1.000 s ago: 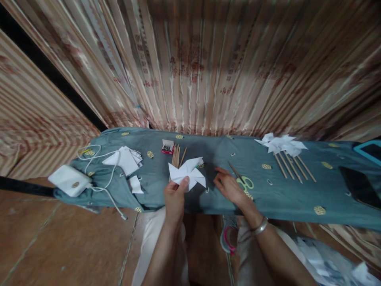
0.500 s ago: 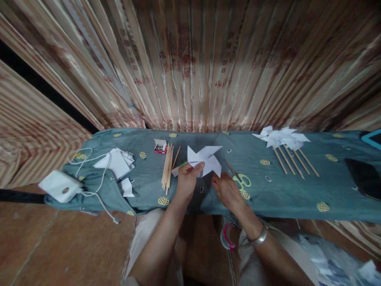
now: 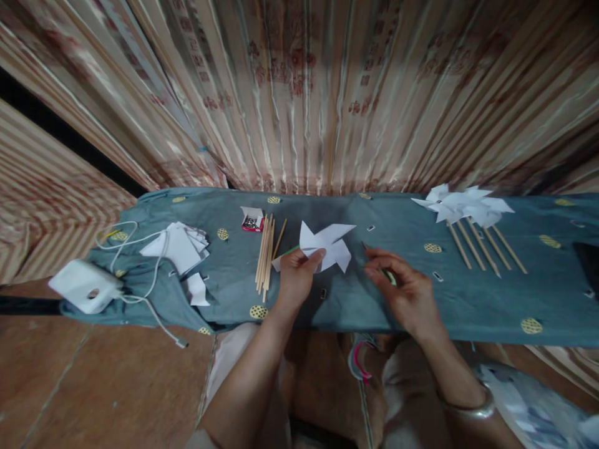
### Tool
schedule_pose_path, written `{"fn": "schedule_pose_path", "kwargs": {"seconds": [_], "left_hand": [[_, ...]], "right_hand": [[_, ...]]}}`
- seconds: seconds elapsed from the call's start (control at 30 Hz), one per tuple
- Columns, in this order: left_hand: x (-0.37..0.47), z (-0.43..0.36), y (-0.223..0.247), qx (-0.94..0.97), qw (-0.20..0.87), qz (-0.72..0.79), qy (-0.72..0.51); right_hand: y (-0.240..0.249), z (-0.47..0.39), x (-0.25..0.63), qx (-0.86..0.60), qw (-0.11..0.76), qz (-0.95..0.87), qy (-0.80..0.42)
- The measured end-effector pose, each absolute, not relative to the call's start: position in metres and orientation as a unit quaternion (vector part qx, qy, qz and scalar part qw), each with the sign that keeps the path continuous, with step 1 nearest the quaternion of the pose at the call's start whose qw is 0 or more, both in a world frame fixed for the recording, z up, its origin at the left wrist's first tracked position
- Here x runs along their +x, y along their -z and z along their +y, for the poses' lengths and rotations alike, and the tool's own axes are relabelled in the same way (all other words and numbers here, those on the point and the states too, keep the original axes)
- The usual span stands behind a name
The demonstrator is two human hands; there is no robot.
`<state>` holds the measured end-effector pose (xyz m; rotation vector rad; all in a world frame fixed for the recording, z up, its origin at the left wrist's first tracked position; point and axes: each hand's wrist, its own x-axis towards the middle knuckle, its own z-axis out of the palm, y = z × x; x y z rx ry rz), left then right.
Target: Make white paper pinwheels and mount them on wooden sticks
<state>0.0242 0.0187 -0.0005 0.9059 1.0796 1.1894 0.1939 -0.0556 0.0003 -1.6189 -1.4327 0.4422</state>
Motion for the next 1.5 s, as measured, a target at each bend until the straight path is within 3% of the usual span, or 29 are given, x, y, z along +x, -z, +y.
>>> {"fn": "schedule_pose_path", "kwargs": {"seconds": [0.1,0.57,1.5], "left_hand": [[0.029,0.012,-0.002,0.408,0.608,0.461,-0.501],[0.028,-0.005,-0.014,0.415,0.655,0.434,-0.460],[0.029,-0.007,-0.006,0.459,0.639,0.419,-0.453]], "right_hand": [[-0.015,-0.056,0.182,-0.612,0.495,-0.590,-0.180],[-0.017,-0.054,0.171,-0.593,0.507,-0.594,-0.196],[-0.016,-0.054,0.176,-0.571,0.526,-0.568,-0.273]]}}
